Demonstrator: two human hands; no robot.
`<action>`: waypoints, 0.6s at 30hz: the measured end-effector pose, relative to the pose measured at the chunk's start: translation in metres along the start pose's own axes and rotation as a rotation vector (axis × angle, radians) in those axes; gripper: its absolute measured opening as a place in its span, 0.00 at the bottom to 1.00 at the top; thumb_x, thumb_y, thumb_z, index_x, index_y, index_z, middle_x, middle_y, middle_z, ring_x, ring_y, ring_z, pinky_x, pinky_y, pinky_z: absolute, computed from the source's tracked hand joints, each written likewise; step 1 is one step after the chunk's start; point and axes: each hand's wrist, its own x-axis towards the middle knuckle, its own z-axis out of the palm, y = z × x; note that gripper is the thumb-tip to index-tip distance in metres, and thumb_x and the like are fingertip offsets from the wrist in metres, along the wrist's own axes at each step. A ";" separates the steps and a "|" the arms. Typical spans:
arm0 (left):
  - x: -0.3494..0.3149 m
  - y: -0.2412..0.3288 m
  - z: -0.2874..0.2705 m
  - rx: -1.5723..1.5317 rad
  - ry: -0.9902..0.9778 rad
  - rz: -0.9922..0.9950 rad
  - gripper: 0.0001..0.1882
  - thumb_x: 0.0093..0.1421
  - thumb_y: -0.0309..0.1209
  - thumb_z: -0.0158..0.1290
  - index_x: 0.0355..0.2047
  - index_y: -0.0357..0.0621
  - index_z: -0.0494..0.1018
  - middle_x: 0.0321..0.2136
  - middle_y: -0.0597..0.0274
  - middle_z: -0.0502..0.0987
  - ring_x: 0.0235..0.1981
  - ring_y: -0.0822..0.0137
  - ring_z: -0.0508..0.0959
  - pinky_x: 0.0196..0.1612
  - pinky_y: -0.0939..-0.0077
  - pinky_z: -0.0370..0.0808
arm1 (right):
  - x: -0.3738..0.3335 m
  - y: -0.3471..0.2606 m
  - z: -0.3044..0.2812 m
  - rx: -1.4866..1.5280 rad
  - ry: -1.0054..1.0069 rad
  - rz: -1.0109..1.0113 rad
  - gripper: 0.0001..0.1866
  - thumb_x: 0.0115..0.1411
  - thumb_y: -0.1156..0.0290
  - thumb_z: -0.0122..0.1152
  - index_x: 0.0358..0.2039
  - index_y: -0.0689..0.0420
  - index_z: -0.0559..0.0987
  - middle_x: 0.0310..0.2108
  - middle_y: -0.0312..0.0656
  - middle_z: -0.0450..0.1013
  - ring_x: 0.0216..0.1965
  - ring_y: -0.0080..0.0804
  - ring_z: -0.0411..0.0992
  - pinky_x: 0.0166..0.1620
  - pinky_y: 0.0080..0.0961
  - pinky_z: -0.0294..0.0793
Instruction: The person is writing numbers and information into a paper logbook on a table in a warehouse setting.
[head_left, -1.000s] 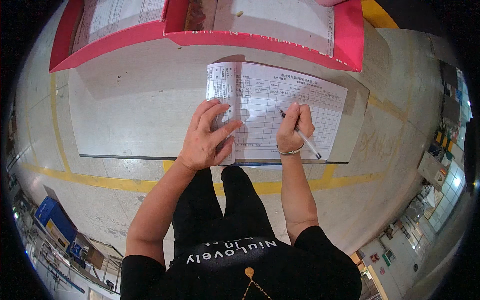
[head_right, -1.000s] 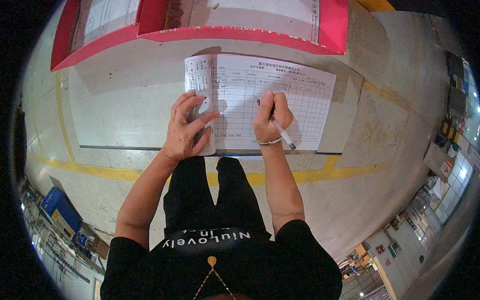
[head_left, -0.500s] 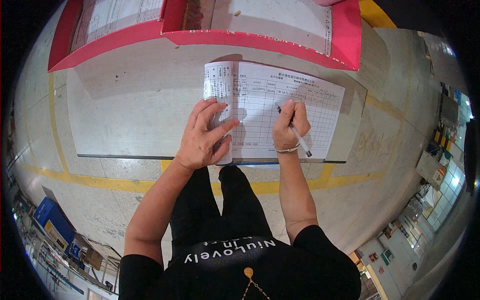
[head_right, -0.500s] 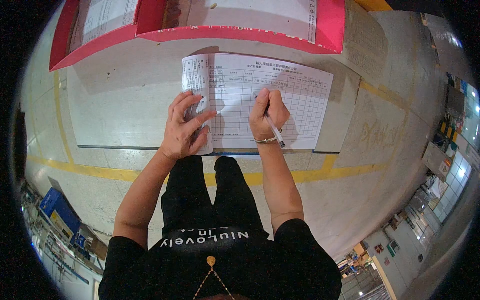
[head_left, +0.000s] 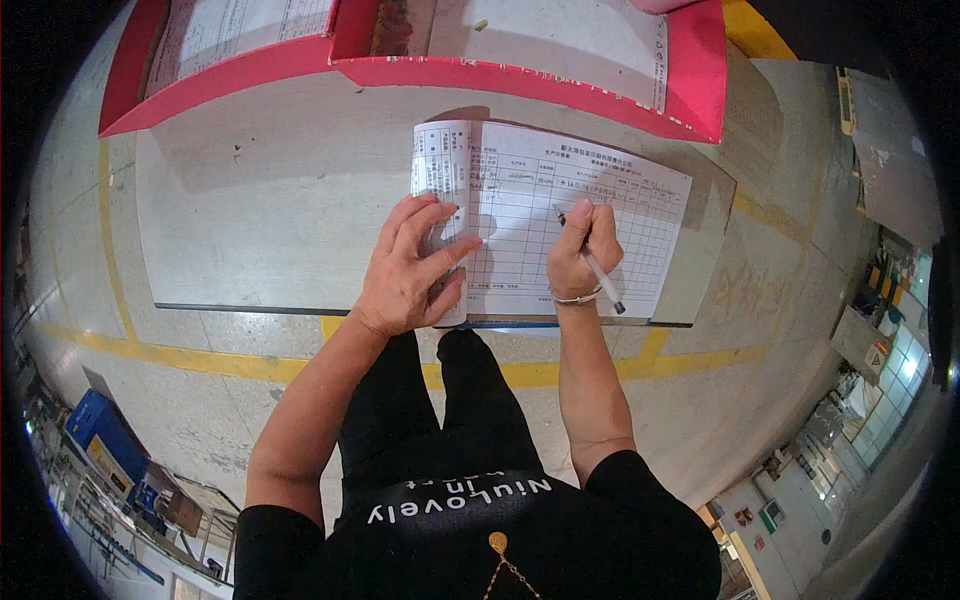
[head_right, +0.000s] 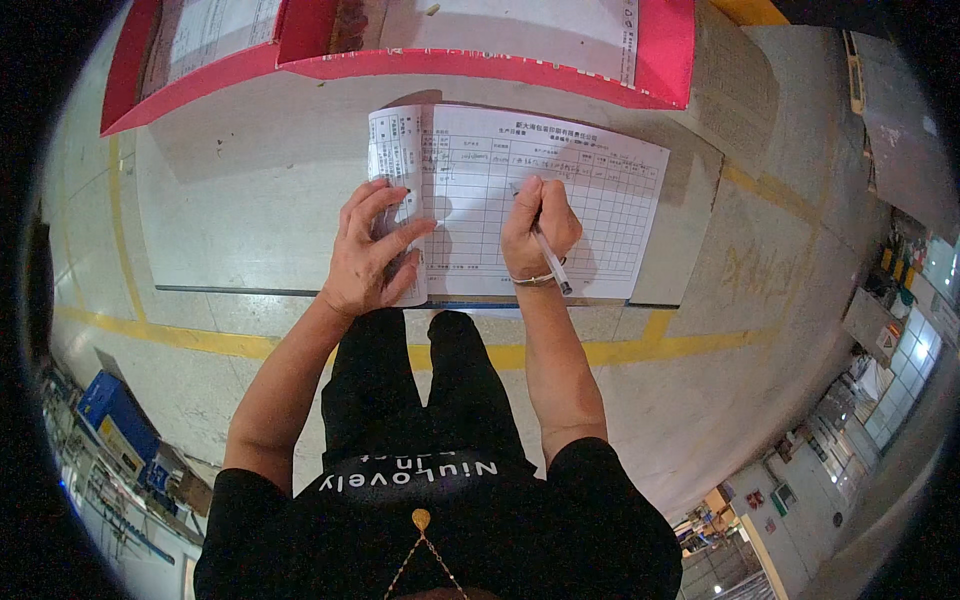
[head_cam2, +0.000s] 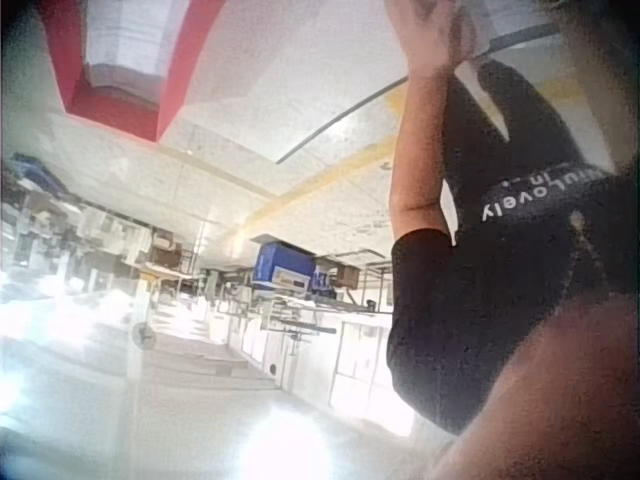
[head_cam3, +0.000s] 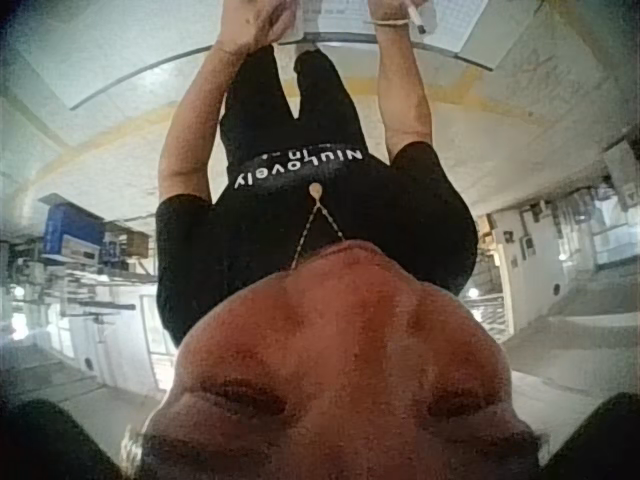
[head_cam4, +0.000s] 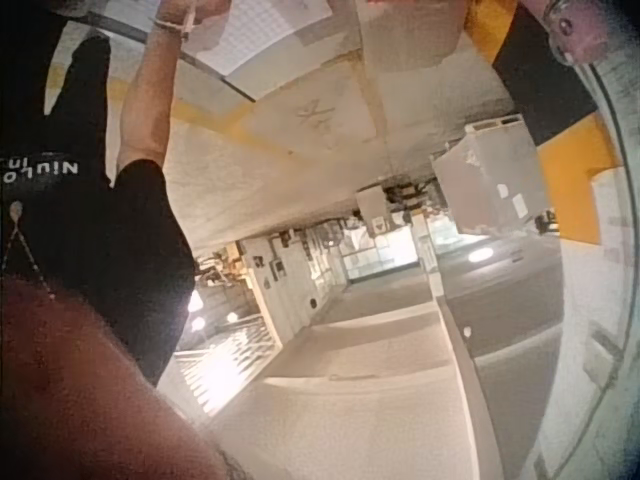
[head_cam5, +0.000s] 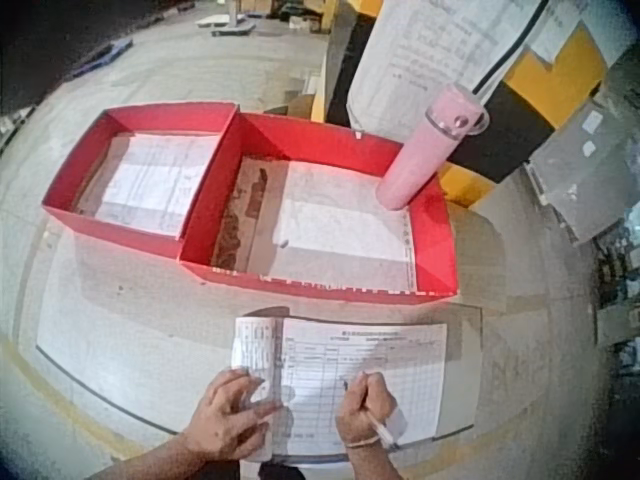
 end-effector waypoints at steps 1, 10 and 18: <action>0.000 0.000 0.000 0.003 0.000 0.001 0.20 0.48 0.28 0.56 0.44 0.57 0.79 0.56 0.54 0.63 0.63 0.46 0.57 0.62 0.51 0.62 | 0.000 0.000 0.000 0.000 -0.001 0.000 0.17 0.66 0.71 0.52 0.19 0.56 0.65 0.10 0.38 0.60 0.11 0.24 0.62 0.16 0.22 0.57; 0.000 0.000 0.000 -0.005 0.004 0.002 0.21 0.47 0.27 0.57 0.44 0.57 0.79 0.56 0.54 0.63 0.63 0.46 0.58 0.62 0.51 0.62 | -0.001 0.000 0.000 -0.032 -0.001 -0.013 0.19 0.68 0.69 0.50 0.19 0.57 0.64 0.11 0.36 0.61 0.14 0.17 0.57 0.17 0.18 0.56; 0.000 0.001 -0.001 0.011 0.001 -0.001 0.21 0.47 0.26 0.56 0.43 0.57 0.79 0.56 0.54 0.63 0.63 0.46 0.58 0.62 0.52 0.64 | -0.001 -0.002 0.001 -0.060 0.008 0.018 0.19 0.68 0.70 0.50 0.19 0.57 0.62 0.11 0.36 0.60 0.13 0.18 0.57 0.17 0.20 0.56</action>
